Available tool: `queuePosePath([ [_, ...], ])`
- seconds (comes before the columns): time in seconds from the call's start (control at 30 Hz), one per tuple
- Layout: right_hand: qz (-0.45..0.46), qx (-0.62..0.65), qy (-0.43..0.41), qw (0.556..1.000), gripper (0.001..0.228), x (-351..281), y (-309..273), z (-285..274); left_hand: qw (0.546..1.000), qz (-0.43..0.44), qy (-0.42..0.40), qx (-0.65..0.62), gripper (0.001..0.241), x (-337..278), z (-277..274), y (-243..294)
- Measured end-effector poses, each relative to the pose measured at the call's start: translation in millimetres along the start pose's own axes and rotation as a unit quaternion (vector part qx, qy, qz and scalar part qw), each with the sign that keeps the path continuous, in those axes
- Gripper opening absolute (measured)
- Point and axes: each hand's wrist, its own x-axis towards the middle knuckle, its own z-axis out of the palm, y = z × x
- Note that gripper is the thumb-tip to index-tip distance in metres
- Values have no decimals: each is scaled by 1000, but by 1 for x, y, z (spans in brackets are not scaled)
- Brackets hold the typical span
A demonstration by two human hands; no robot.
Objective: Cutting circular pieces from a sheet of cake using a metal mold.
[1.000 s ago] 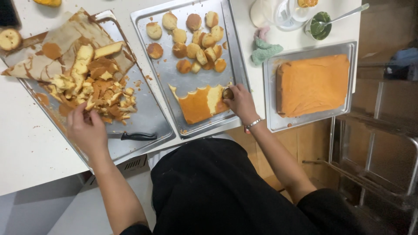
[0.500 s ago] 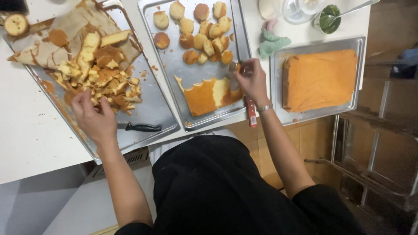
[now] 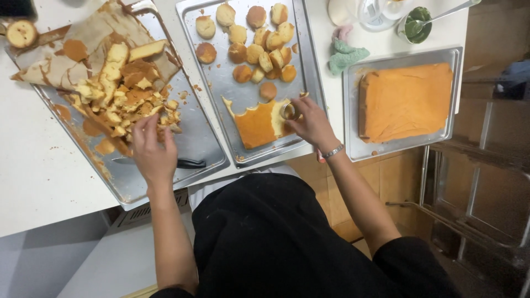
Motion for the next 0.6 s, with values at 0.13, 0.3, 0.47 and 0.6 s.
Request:
queuePosePath([
  [0.13, -44, -14, 12, 999, 54, 2, 0, 7, 1000, 16, -5, 1, 34, 2, -3, 13],
  [0.3, -44, -11, 6, 999, 54, 6, 0, 7, 1000, 11, -14, -12, 34, 3, -5, 15],
  [0.47, -43, -18, 6, 999, 54, 6, 6, 13, 1000, 14, -14, -16, 34, 3, 2, 15],
  [0.6, -48, -30, 19, 998, 55, 11, 12, 32, 999, 25, -31, -6, 32, 4, 12, 17],
])
